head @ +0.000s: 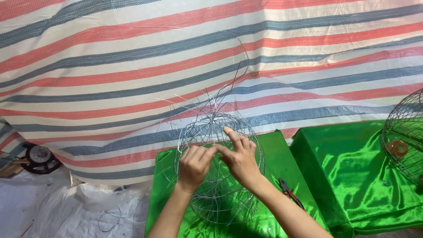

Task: The person is refining a wire frame by manually bending, positioning, and securing thin wires, occasionally using pliers.

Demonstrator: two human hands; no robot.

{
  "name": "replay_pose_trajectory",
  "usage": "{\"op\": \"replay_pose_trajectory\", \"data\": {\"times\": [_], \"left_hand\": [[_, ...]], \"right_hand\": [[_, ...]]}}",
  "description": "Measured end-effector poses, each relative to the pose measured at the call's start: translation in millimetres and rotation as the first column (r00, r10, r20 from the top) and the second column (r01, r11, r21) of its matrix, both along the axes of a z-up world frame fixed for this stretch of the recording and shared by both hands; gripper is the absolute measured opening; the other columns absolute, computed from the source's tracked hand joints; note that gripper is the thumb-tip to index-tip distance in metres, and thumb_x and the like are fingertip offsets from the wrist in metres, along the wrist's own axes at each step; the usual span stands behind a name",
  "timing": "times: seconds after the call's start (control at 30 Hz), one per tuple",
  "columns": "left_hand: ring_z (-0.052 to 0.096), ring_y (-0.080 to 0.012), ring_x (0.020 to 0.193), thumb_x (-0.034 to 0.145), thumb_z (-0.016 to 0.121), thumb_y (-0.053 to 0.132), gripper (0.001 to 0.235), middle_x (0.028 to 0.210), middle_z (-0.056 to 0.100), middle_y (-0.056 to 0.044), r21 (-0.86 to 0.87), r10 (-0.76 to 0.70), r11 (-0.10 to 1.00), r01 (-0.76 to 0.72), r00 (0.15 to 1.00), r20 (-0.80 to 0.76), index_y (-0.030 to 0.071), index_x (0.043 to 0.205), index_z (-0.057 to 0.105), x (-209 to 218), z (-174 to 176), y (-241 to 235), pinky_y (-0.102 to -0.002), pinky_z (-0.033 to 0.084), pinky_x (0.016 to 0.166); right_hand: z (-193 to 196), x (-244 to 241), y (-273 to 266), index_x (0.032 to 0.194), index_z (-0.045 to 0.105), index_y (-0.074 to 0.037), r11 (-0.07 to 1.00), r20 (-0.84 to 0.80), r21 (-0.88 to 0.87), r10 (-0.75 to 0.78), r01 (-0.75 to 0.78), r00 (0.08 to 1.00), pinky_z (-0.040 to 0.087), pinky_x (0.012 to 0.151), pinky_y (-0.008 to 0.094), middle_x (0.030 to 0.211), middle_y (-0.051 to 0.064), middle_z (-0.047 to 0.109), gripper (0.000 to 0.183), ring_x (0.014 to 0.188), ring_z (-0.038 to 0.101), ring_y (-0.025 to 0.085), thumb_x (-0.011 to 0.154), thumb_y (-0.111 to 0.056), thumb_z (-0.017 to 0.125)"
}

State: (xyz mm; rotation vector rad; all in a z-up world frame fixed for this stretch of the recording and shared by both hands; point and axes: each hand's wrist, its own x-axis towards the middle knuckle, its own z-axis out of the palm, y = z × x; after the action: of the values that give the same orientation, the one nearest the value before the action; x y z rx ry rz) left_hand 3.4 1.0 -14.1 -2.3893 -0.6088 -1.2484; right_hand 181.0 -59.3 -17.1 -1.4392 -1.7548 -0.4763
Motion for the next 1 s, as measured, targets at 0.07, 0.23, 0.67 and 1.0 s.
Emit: {"op": "replay_pose_trajectory", "data": {"times": [0.07, 0.23, 0.67, 1.0], "left_hand": [[0.064, -0.0197, 0.073, 0.091, 0.072, 0.013, 0.017, 0.08, 0.064, -0.001, -0.06, -0.039, 0.997, 0.041, 0.999, 0.037, 0.015, 0.108, 0.073, -1, -18, 8, -0.033, 0.054, 0.064], [0.07, -0.0225, 0.094, 0.081, 0.084, 0.005, 0.045, 0.104, 0.075, -0.01, -0.161, -0.047, 0.985, 0.058, 0.997, 0.066, 0.005, 0.121, 0.065, -5, -26, 5, -0.033, 0.057, 0.086], [0.058, -0.0277, 0.121, 0.081, 0.082, 0.02, 0.066, 0.126, 0.068, -0.007, -0.379, 0.127, 0.925, -0.021, 0.958, 0.257, 0.008, 0.138, 0.051, -1, -42, -7, -0.039, 0.047, 0.107], [0.066, -0.0297, 0.117, 0.089, 0.067, -0.005, 0.036, 0.123, 0.068, -0.017, -0.386, 0.131, 0.921, 0.047, 0.897, 0.422, -0.002, 0.124, 0.06, 6, -33, -12, -0.034, 0.055, 0.107]], "right_hand": [[2, 13, -19, 0.11, 0.077, -0.028, 0.993, -0.067, 0.056, 0.104, -0.1, 0.992, 0.042, 0.094, 0.047, 0.145, 0.015, 0.055, 0.037, 0.119, 0.056, 0.034, 0.074, -0.024, 0.084], [-66, 89, -106, 0.113, 0.074, -0.018, 0.996, -0.183, -0.082, 0.024, -0.04, 0.983, 0.063, 0.083, 0.042, 0.133, 0.017, 0.067, 0.034, 0.108, 0.067, 0.031, 0.079, -0.015, 0.08], [-235, 144, -186, 0.104, 0.074, -0.025, 0.317, 0.097, -0.884, -0.595, 0.344, 0.798, 0.063, 0.094, 0.043, 0.143, -0.001, 0.057, 0.039, 0.112, 0.064, 0.02, 0.08, -0.056, 0.075], [-217, 152, -153, 0.107, 0.082, -0.027, 0.15, 0.086, -0.946, -0.739, 0.287, 0.668, 0.048, 0.102, 0.048, 0.163, -0.007, 0.042, 0.033, 0.132, 0.054, 0.027, 0.088, -0.051, 0.067]]}}
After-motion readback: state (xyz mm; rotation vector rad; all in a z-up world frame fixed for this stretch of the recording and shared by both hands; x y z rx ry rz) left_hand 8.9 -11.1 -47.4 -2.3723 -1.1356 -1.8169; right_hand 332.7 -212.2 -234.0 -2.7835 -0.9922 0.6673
